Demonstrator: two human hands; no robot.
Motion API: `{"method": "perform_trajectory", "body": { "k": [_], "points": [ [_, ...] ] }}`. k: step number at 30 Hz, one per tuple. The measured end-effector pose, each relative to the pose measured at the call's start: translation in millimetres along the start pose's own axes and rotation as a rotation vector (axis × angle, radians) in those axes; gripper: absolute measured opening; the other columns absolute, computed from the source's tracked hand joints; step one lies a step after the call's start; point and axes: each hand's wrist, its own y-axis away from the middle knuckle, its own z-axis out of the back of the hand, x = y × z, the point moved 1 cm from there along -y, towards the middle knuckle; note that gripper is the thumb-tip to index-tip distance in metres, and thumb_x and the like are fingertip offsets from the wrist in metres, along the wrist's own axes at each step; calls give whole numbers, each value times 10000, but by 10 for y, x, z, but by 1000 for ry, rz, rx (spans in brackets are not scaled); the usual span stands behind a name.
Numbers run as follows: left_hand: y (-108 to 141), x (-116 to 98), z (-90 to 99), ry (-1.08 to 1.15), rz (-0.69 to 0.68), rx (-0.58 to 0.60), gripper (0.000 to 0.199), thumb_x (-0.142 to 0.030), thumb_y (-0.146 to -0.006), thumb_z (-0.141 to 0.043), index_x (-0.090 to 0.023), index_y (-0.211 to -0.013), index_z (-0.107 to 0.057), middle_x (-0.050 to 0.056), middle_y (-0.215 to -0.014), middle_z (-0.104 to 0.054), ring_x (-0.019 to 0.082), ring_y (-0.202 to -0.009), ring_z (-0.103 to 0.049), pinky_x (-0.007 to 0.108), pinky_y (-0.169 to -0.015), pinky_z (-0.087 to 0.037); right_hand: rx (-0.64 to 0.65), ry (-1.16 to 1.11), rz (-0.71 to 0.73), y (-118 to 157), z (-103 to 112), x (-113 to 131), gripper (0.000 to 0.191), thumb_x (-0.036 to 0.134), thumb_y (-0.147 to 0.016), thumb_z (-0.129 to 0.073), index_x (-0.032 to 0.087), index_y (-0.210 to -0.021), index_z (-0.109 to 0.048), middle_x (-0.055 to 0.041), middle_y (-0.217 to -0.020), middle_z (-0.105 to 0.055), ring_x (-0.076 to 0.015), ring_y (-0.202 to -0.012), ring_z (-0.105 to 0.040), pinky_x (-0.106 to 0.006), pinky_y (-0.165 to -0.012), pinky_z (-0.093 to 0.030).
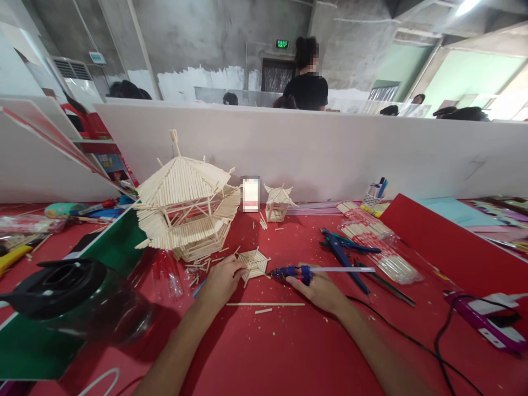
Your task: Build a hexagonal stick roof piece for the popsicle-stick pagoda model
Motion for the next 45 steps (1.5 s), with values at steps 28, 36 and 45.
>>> {"method": "perform_trajectory", "body": {
  "k": [28,36,45],
  "points": [
    [2,7,-3,-9,-15,-9,213,-211,-932,-541,-230,-923,-753,37,-885,-666,169,-815,-628,246,-713,-428,42,-39,-40,16,24,-52,467,572,-936,-433,252,-1076,-743,-84,-989,-745,-274,-935,-674,-365,-843,-485],
    [-2,18,-6,-2,-16,-7,214,-210,-928,-538,-218,-925,-752,41,-882,-669,171,-822,-626,254,-727,-434,-62,-92,-50,-9,-13,-48,462,573,-935,-441,237,-1038,-741,-80,-945,-734,-263,-903,-665,-357,-834,-480],
    [1,0,4,-6,-5,-13,199,-199,-932,-553,-220,-932,-751,35,-891,-675,168,-833,-641,244,-735,-429,53,-97,-41,16,75,5,437,559,-923,-469,246,-1067,-738,-75,-991,-741,-259,-904,-668,-338,-804,-481]
  ]
}}
